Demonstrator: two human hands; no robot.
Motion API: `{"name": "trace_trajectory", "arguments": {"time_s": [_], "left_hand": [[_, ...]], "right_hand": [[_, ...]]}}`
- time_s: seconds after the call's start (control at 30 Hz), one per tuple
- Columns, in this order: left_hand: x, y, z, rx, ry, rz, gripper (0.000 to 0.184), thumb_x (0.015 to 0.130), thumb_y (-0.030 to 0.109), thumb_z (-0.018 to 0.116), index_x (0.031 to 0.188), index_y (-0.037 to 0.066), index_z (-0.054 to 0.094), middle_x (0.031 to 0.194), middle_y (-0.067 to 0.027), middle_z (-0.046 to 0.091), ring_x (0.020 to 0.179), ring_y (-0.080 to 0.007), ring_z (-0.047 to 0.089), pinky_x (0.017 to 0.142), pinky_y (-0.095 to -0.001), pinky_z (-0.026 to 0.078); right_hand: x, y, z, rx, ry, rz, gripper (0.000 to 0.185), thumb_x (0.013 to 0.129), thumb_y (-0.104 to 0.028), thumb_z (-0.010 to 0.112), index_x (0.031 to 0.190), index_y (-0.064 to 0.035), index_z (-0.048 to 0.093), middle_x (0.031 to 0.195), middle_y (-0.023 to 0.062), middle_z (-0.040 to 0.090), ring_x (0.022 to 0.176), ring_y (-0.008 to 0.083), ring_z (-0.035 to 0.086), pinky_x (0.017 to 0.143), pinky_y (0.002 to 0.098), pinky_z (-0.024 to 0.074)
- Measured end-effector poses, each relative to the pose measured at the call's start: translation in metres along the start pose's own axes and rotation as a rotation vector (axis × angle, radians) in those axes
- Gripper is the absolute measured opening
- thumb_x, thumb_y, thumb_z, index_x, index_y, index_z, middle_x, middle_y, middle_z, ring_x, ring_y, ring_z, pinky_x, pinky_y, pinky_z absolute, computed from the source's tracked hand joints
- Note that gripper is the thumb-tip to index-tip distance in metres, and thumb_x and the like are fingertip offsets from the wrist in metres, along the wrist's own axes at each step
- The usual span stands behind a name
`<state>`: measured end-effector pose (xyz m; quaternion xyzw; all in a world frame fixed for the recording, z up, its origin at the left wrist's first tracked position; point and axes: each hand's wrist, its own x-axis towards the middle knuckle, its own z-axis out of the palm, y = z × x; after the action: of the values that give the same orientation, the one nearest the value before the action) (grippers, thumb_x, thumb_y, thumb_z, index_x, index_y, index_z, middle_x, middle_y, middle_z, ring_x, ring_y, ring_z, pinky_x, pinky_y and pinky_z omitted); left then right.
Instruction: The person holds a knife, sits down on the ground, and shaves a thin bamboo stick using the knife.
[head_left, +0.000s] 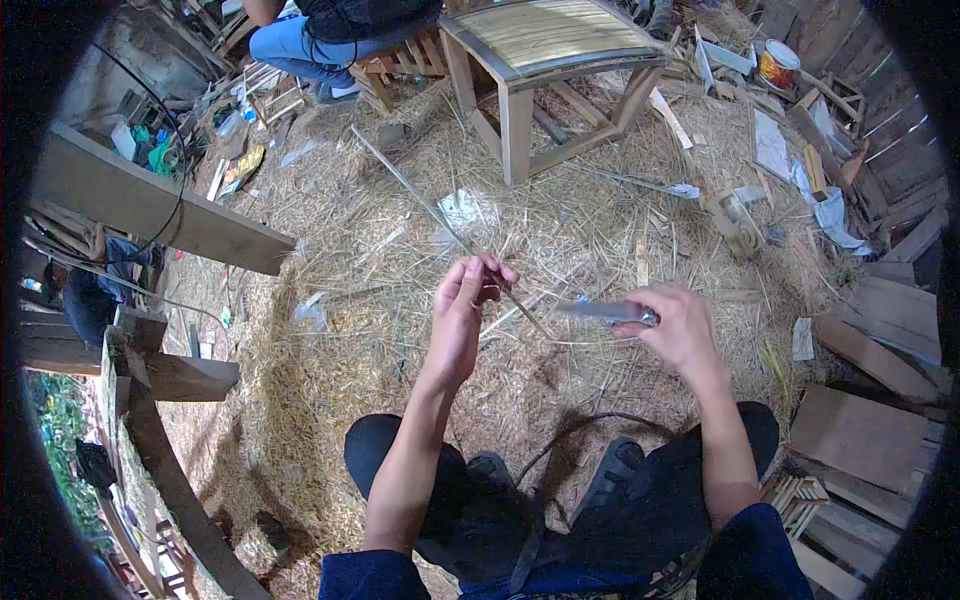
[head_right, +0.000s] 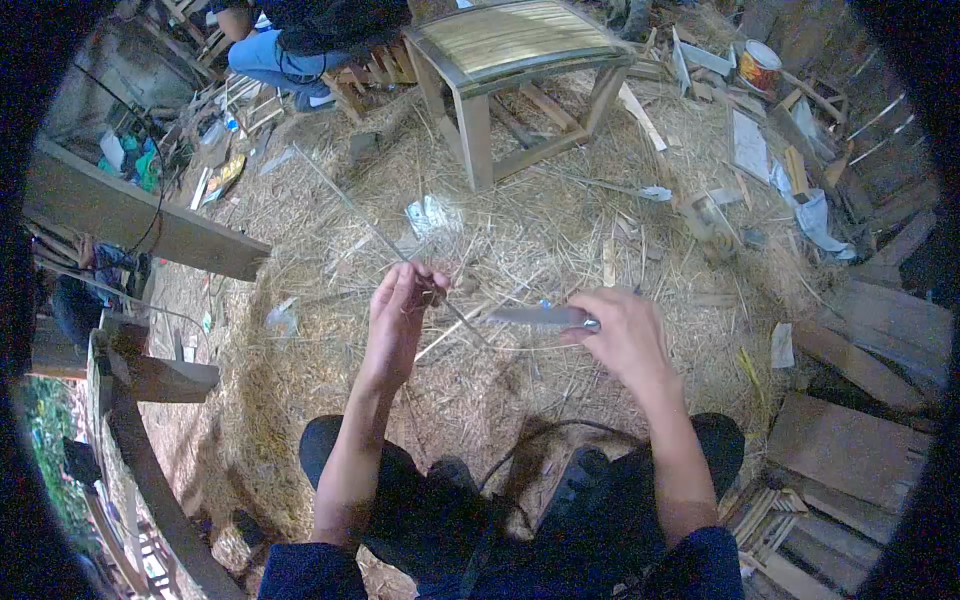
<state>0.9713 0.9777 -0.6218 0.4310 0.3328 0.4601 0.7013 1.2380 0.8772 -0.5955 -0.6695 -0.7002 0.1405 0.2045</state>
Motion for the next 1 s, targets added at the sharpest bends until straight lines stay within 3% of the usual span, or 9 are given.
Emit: {"name": "trace_trajectory", "arguments": {"time_s": [0.1,0.3,0.4,0.5,0.53,0.67,0.77,0.93,1.0], "left_hand": [[-0.002,-0.002,-0.001,0.024,0.018,0.001,0.028,0.106,0.029,0.045,0.105,0.005,0.060,0.094,-0.0060,0.067,0.090,-0.0129,0.061,0.084,-0.0291,0.044],[-0.005,-0.010,0.003,0.068,0.020,-0.009,0.023,0.102,0.024,0.055,0.105,0.003,0.064,0.083,-0.0049,0.067,0.080,-0.0120,0.062,0.075,-0.0275,0.047],[-0.008,-0.016,0.014,0.056,0.042,-0.050,0.019,0.098,0.020,0.061,0.105,0.002,0.066,0.081,-0.0049,0.066,0.076,-0.0116,0.061,0.071,-0.0264,0.046],[-0.009,-0.021,0.022,0.036,0.031,-0.058,0.017,0.097,0.019,0.064,0.102,0.002,0.067,0.081,-0.0051,0.069,0.076,-0.0092,0.063,0.068,-0.0243,0.048],[-0.010,-0.026,0.023,0.059,0.028,-0.051,0.018,0.097,0.019,0.064,0.102,0.002,0.067,0.080,-0.0049,0.069,0.074,-0.0090,0.063,0.067,-0.0243,0.048],[-0.018,-0.031,0.033,0.045,-0.022,-0.119,0.024,0.098,0.024,0.062,0.107,0.002,0.066,0.078,-0.0040,0.065,0.073,-0.0098,0.059,0.067,-0.0248,0.045],[-0.023,-0.036,0.038,0.040,-0.084,-0.160,0.021,0.097,0.021,0.064,0.104,0.002,0.068,0.078,-0.0035,0.067,0.070,-0.0078,0.059,0.066,-0.0236,0.045],[-0.032,-0.046,0.046,0.044,-0.164,-0.241,0.020,0.096,0.021,0.066,0.104,0.003,0.069,0.076,-0.0013,0.066,0.068,-0.0065,0.058,0.062,-0.0238,0.045],[-0.035,-0.046,0.051,0.032,-0.167,-0.245,0.020,0.096,0.020,0.066,0.103,0.003,0.069,0.075,-0.0015,0.066,0.067,-0.0065,0.058,0.061,-0.0238,0.045]], "right_hand": [[-0.001,0.005,-0.015,-0.052,0.049,0.037,0.039,0.064,-0.023,0.086,0.096,-0.0074,0.069,0.085,0.0090,0.069,0.083,0.0269,0.066,0.074,0.0401,0.0507],[0.002,0.001,-0.019,0.043,0.122,0.238,0.032,0.076,-0.022,0.080,0.102,-0.0070,0.068,0.090,0.0111,0.069,0.082,0.0306,0.066,0.072,0.0413,0.0505],[0.002,0.000,-0.006,0.193,0.177,0.183,0.024,0.081,-0.019,0.077,0.100,-0.0068,0.069,0.086,0.0103,0.069,0.075,0.0248,0.066,0.066,0.0363,0.0492],[0.006,-0.009,0.006,0.375,0.126,0.338,0.020,0.084,-0.020,0.075,0.098,-0.0072,0.069,0.077,0.0057,0.066,0.064,0.0148,0.060,0.058,0.0291,0.0444],[0.007,-0.004,0.017,0.465,0.139,0.322,0.019,0.087,-0.021,0.074,0.098,-0.0069,0.069,0.068,-0.0033,0.059,0.056,0.0053,0.047,0.052,0.0241,0.0360],[0.008,-0.016,0.029,0.999,0.077,0.365,0.020,0.090,-0.023,0.073,0.100,-0.0065,0.069,0.072,-0.0121,0.050,0.060,-0.0003,0.037,0.052,0.0221,0.0273],[0.009,-0.030,0.019,1.165,0.028,0.416,0.020,0.090,-0.023,0.072,0.100,-0.0060,0.069,0.074,-0.0111,0.052,0.062,-0.0002,0.039,0.054,0.0212,0.0273],[0.006,-0.028,0.024,1.165,0.009,0.399,0.023,0.089,-0.020,0.072,0.104,-0.0028,0.069,0.083,-0.0053,0.064,0.069,0.0000,0.049,0.060,0.0193,0.0368],[0.007,-0.027,0.034,1.133,0.076,0.349,0.028,0.089,-0.023,0.073,0.106,-0.0025,0.067,0.075,-0.0070,0.058,0.059,-0.0003,0.044,0.051,0.0196,0.0315]]}}
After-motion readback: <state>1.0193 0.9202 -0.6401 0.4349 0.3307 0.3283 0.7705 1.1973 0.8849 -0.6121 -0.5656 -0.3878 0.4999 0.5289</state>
